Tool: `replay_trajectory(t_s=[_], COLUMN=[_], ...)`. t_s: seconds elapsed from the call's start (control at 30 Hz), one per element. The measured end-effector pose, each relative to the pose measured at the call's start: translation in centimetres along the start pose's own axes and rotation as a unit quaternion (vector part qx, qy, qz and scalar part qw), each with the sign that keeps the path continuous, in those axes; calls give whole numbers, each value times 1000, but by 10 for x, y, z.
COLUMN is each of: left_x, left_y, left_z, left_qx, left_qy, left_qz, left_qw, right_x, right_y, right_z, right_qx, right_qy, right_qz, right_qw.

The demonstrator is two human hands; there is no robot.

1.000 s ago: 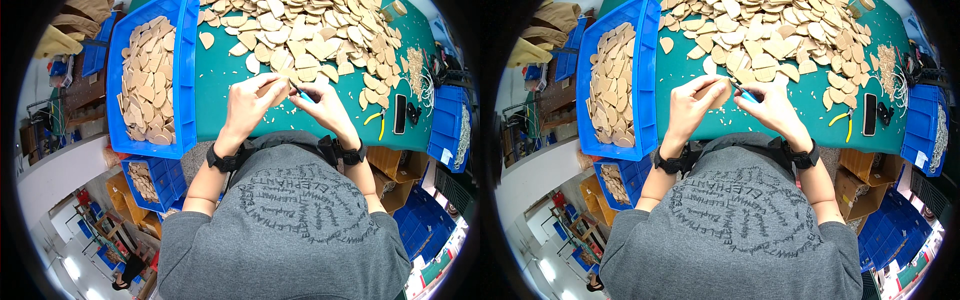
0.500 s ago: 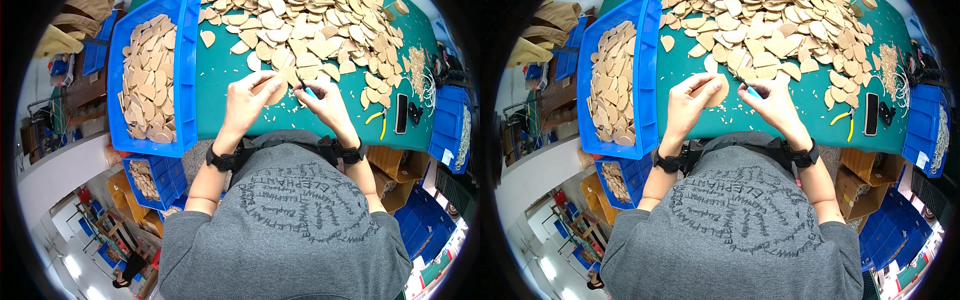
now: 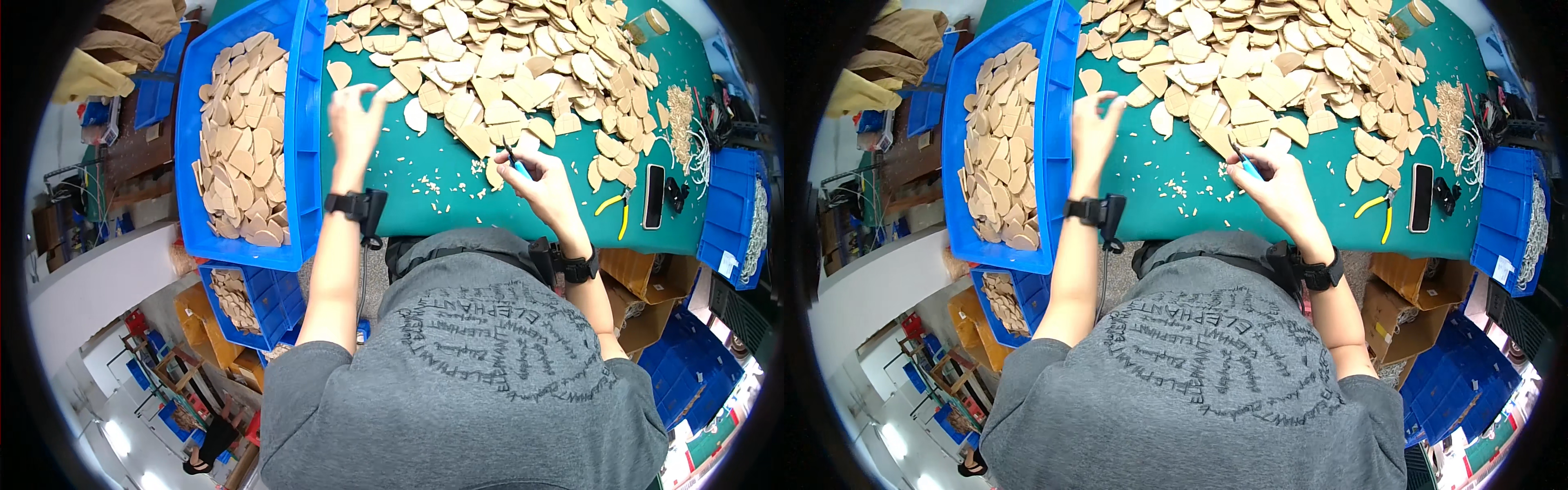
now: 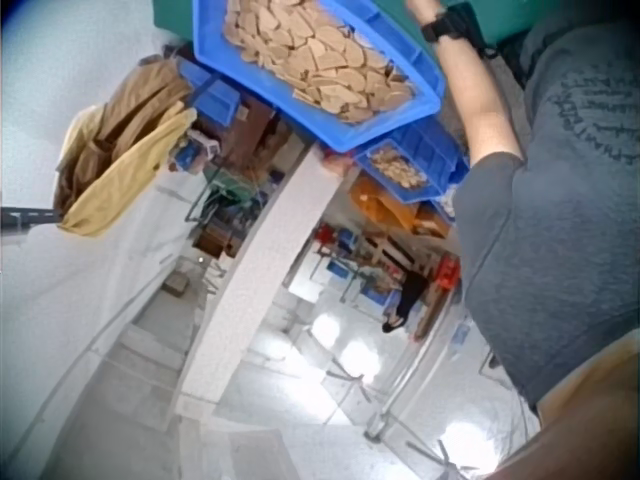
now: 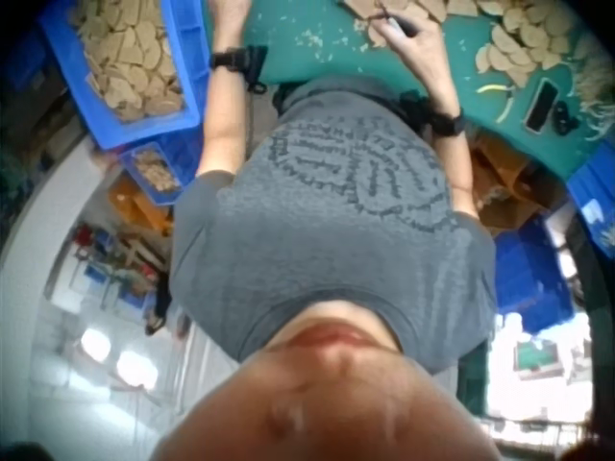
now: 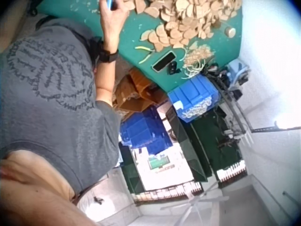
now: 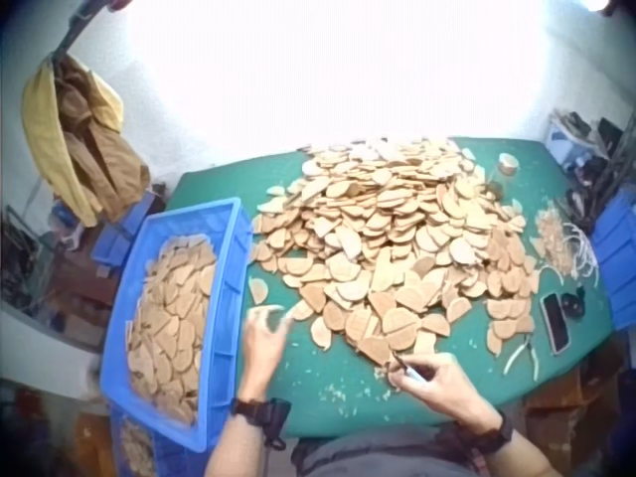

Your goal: The person uses a small knife to shave and smooth the edges of small, semi-circular wooden pieces. They pick up each piece from a pile on a green table, trim it, and place the finished piece into a blue crate. The process is repeated continuously throughout the clip.

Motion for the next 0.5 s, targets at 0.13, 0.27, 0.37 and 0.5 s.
replay_trajectory(t_s=[0.13,0.27,0.37,0.5], left_x=[-4,-1,-14,-39], left_y=[-14,-16,-13,-47], left_z=[-107,-116,-108,-77], left_qx=[3,-92,-228,-598], left_qy=[115,112,149,237], left_qz=[60,105,155,263], left_qw=[992,984,950,719], right_x=[-2,-1,1,4], right_y=[6,-9,-13,-9], right_z=[4,9,9,1], right_qx=[-8,19,-7,-1], right_qy=[-15,-40,-34,-26], right_qz=[-5,-1,-13,6], right_qw=[1000,999,999,1000])
Point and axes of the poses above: each hand's wrist, its own x-axis towards the middle knuckle, its own z-axis out of the back of the hand, y = z × x, the point moved 4 cm from there along x, towards the middle knuckle, and after that the axes turned 2 degrees about -z, right-handed, at the moved point
